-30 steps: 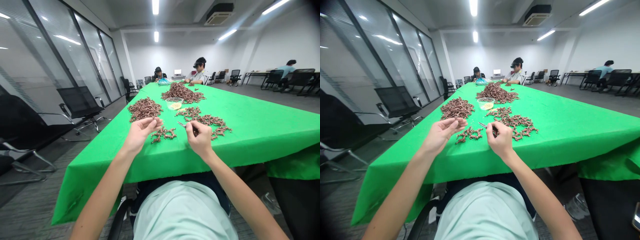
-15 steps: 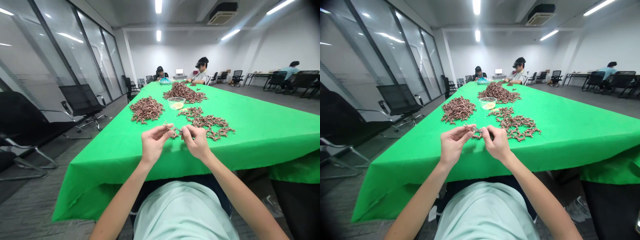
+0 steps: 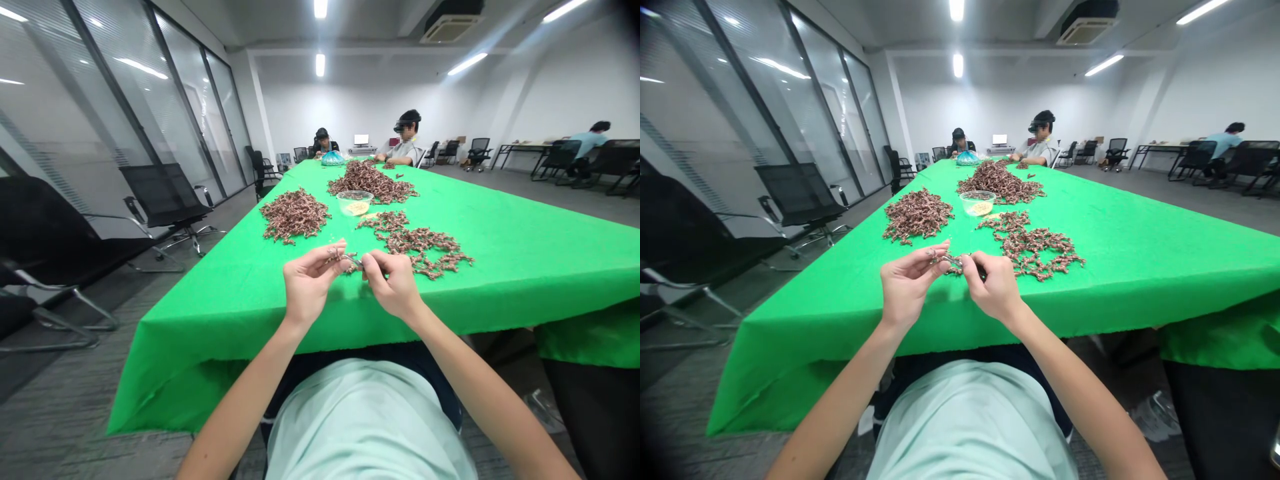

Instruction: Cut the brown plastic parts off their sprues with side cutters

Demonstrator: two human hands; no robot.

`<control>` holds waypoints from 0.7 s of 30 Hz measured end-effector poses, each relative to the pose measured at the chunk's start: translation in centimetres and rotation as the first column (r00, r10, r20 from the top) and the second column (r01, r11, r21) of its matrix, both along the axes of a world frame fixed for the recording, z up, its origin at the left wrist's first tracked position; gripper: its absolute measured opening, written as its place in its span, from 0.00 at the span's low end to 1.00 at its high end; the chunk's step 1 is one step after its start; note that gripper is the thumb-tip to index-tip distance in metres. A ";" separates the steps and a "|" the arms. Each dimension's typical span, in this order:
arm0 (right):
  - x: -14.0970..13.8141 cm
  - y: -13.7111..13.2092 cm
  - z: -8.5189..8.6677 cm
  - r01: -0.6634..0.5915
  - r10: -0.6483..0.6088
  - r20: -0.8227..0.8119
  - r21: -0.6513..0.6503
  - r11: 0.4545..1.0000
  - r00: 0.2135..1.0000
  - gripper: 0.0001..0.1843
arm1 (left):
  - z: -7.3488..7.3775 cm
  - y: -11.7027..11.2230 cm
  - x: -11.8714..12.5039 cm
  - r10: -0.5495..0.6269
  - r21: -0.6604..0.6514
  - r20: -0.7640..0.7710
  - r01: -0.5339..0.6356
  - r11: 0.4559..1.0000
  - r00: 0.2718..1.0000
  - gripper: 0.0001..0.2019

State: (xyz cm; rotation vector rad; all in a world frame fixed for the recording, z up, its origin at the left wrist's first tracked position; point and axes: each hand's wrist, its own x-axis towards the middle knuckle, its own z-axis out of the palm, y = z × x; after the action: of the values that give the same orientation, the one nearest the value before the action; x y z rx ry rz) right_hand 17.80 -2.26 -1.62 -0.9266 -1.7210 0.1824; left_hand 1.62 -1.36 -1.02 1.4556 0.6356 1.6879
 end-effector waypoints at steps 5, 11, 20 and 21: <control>0.0 0.0 0.0 -0.019 0.019 -0.003 -0.007 1.000 1.000 0.25 | 0.0 0.0 -0.1 -0.019 0.020 -0.008 0.020 1.000 1.000 0.08; -0.1 -0.1 0.1 -0.012 0.012 0.017 0.009 1.000 1.000 0.26 | 0.3 -0.1 0.0 -0.001 -0.001 -0.019 0.001 1.000 1.000 0.08; -0.1 0.1 -0.2 0.019 -0.020 0.038 0.049 0.999 0.999 0.25 | 0.2 0.1 -0.3 -0.012 0.021 -0.030 0.013 1.000 0.999 0.07; -0.1 0.1 -0.2 0.020 -0.022 0.042 0.054 0.998 0.999 0.25 | 0.2 0.1 -0.3 -0.014 0.022 -0.028 0.014 1.000 1.000 0.08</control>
State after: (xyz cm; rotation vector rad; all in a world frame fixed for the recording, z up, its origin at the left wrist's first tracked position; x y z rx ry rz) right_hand 17.72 -2.12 -1.79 -0.9150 -1.7459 0.1032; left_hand 1.34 -1.26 -0.85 1.4985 0.6222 1.6715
